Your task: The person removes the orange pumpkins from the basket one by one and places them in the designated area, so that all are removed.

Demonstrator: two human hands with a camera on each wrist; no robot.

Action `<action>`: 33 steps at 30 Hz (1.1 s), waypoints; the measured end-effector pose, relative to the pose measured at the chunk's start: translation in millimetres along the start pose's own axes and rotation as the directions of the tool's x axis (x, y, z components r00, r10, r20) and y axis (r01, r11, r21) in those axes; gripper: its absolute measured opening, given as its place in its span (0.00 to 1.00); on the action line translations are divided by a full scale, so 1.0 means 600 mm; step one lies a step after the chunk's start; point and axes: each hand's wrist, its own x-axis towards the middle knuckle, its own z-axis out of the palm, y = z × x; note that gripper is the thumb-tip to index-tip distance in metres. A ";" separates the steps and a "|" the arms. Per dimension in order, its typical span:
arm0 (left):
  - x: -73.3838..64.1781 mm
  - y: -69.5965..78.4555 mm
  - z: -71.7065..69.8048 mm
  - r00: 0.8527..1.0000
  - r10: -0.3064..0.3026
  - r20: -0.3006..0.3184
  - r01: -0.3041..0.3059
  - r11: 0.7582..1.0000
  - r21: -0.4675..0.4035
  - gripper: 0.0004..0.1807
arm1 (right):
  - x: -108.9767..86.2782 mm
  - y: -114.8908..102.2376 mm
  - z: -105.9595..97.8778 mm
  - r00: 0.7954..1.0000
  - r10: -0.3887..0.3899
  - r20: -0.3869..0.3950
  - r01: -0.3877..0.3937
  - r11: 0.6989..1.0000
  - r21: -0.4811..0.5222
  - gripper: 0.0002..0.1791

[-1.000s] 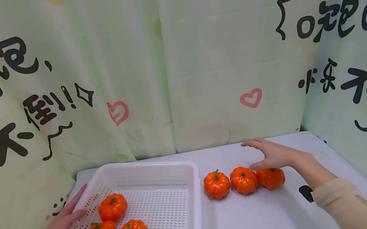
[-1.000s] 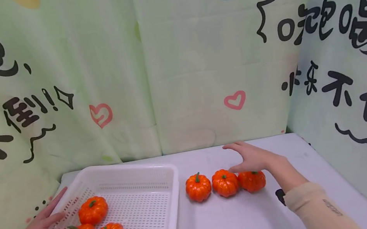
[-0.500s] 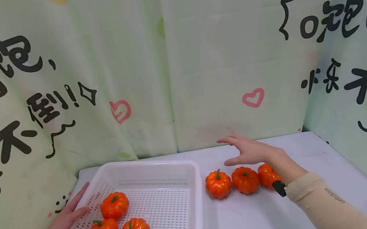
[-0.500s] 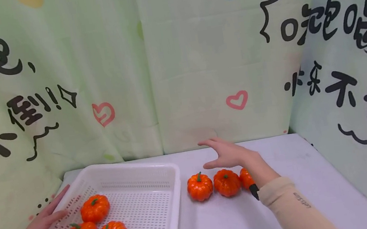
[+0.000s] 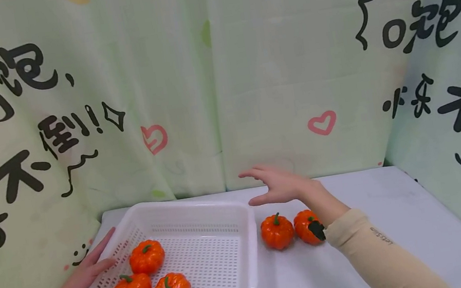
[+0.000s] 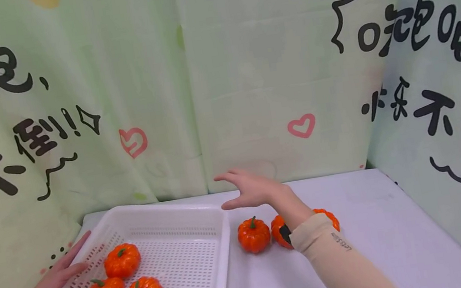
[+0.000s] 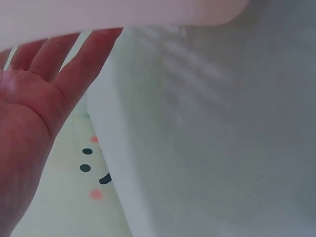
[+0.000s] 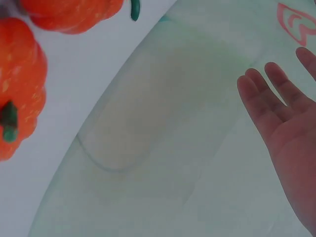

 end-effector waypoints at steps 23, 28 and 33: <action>0.001 -0.007 0.008 1.000 -0.011 -0.020 0.010 1.000 -0.025 0.41 | 0.132 -0.178 0.092 0.952 -0.231 0.200 0.230 0.973 0.027 0.39; 0.000 -0.005 0.005 1.000 0.017 -0.017 -0.017 1.000 -0.008 0.41 | 0.146 -0.202 0.129 0.931 -0.261 0.254 0.252 0.965 0.067 0.39; 0.000 -0.002 0.003 1.000 0.017 -0.025 -0.018 1.000 -0.007 0.41 | 0.159 -0.217 0.169 0.895 -0.299 0.330 0.292 0.954 0.070 0.40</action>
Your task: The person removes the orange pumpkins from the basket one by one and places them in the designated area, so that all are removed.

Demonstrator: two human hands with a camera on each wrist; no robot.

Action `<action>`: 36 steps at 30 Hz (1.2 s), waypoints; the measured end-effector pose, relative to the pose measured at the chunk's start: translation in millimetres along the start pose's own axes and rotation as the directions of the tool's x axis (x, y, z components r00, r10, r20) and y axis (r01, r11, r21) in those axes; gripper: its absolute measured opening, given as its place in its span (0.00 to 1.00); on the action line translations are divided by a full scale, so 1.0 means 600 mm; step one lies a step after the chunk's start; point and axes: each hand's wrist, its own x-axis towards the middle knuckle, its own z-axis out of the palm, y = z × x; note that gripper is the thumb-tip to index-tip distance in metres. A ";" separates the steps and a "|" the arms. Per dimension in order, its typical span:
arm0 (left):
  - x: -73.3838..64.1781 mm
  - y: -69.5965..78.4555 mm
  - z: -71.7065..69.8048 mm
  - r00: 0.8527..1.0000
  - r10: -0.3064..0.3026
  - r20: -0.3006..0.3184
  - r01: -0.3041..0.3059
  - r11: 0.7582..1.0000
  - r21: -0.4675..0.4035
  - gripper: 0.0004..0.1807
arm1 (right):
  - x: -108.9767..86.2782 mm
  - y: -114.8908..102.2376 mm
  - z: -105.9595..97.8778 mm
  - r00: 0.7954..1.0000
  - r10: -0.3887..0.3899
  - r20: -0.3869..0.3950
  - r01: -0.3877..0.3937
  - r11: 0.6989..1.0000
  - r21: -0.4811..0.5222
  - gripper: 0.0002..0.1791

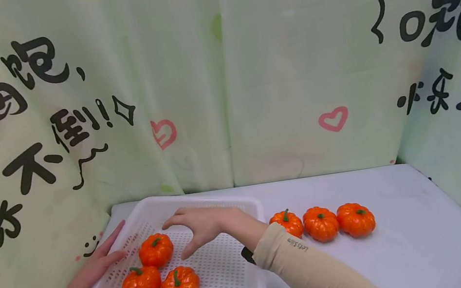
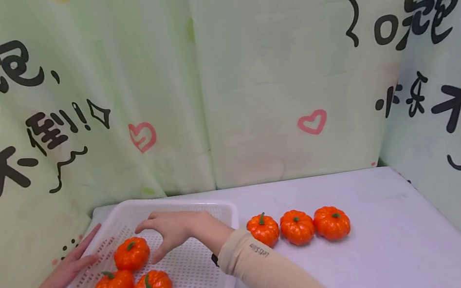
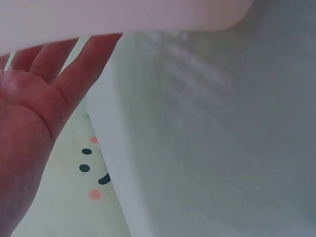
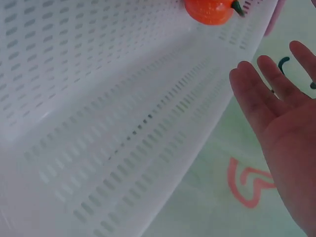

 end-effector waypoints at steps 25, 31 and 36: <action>-0.001 0.007 0.002 1.000 0.009 -0.011 -0.008 0.999 0.034 0.41 | 0.037 -0.036 0.089 0.938 0.015 0.346 -0.001 0.999 -0.041 0.42; 0.001 0.004 0.001 1.000 0.009 -0.008 -0.009 1.000 0.020 0.41 | 0.039 -0.036 0.097 0.939 -0.012 0.343 0.037 0.997 -0.067 0.42; 0.001 0.002 0.001 1.000 0.010 -0.004 -0.010 1.000 0.014 0.42 | 0.042 -0.035 0.099 0.941 -0.002 0.339 0.033 0.996 -0.085 0.41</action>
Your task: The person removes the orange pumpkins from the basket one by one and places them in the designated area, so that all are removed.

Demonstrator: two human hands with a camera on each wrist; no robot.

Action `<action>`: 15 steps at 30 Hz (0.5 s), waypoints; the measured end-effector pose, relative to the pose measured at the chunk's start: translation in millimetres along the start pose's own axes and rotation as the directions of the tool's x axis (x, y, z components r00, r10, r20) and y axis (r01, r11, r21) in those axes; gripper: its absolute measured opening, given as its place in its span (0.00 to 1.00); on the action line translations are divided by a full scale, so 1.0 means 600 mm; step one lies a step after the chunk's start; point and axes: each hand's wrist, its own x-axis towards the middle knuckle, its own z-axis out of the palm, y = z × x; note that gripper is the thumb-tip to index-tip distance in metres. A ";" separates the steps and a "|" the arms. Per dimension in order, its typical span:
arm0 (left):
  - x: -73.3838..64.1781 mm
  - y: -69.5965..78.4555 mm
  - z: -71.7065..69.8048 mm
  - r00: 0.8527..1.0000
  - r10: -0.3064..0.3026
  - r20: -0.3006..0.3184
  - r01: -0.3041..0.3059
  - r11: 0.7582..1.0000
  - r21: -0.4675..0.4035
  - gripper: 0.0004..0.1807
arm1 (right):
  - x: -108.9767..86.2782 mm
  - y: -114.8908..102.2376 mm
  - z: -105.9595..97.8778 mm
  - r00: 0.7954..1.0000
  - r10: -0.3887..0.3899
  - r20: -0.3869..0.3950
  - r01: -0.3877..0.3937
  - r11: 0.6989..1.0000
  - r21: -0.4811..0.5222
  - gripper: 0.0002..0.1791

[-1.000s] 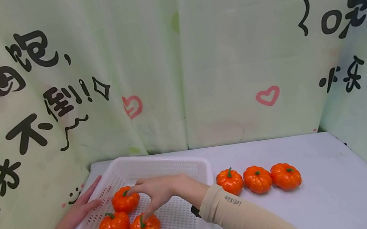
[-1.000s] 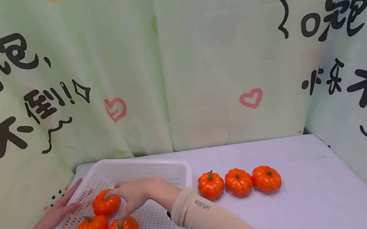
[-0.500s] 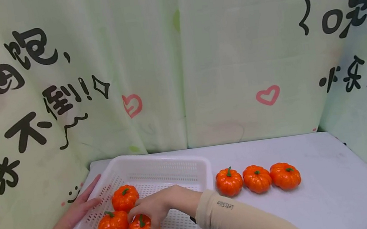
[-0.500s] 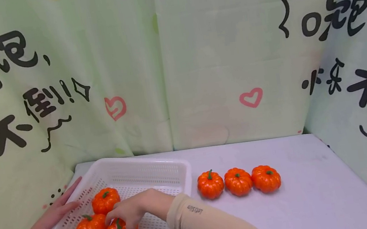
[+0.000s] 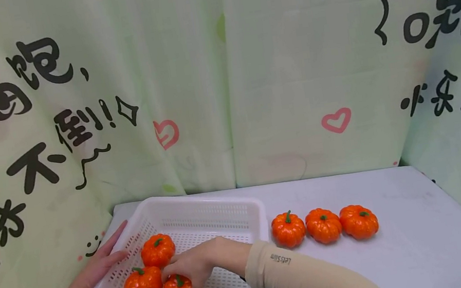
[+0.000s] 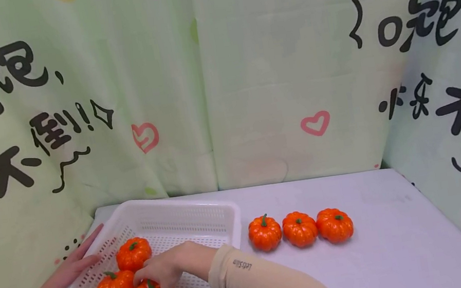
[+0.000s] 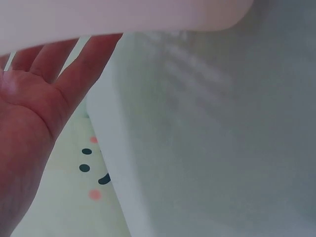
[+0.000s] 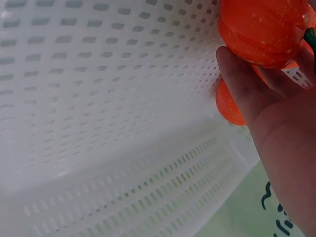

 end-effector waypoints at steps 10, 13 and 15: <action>0.002 0.001 0.001 1.000 0.012 0.005 -0.012 1.000 0.024 0.41 | -0.012 0.001 -0.013 0.999 0.004 -0.049 -0.004 1.000 0.006 0.40; 0.002 0.000 0.000 1.000 -0.001 0.003 0.001 1.000 0.013 0.41 | -0.022 0.001 -0.026 0.996 -0.022 -0.087 0.021 1.000 -0.009 0.40; 0.002 -0.001 0.000 1.000 -0.003 0.004 0.003 1.000 0.013 0.41 | -0.030 0.003 -0.037 0.993 -0.026 -0.114 0.027 1.000 0.003 0.40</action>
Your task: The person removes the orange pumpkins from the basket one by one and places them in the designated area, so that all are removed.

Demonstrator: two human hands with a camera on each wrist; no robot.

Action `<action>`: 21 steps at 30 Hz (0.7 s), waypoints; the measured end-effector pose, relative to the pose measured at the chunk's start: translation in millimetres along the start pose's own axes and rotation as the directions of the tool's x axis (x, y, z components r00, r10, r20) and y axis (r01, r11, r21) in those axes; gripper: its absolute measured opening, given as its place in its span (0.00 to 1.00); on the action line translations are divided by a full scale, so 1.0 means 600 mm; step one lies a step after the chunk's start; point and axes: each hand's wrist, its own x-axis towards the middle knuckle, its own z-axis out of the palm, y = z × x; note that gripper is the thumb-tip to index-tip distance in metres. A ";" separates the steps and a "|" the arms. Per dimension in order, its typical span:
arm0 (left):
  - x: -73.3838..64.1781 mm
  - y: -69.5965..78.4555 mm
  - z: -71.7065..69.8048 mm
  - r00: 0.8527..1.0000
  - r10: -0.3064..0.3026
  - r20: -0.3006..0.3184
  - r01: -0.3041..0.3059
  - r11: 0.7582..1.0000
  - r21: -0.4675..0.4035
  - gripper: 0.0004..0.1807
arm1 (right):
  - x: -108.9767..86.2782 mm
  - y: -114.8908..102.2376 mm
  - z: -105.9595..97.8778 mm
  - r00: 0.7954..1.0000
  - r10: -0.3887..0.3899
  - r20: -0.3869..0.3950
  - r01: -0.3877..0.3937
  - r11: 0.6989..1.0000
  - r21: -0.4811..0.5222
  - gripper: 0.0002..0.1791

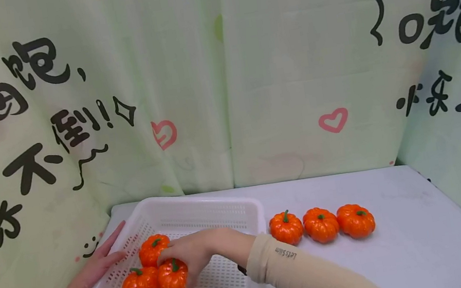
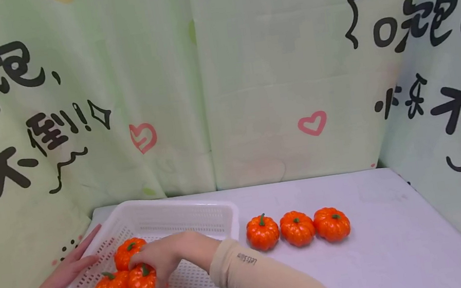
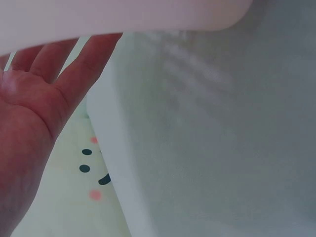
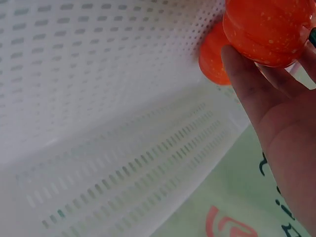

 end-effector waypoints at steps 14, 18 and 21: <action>-0.002 0.006 -0.001 1.000 0.012 -0.002 -0.012 0.999 0.035 0.41 | -0.093 0.017 -0.077 0.980 0.065 -0.190 -0.053 0.996 0.065 0.39; -0.001 0.005 0.000 1.000 0.006 0.009 -0.006 1.000 0.020 0.42 | -0.131 0.027 -0.092 0.969 0.097 -0.229 -0.081 0.994 0.077 0.38; -0.001 0.003 0.000 1.000 0.004 0.009 -0.004 1.000 0.015 0.42 | -0.164 0.033 -0.100 0.959 0.133 -0.251 -0.111 0.989 0.101 0.38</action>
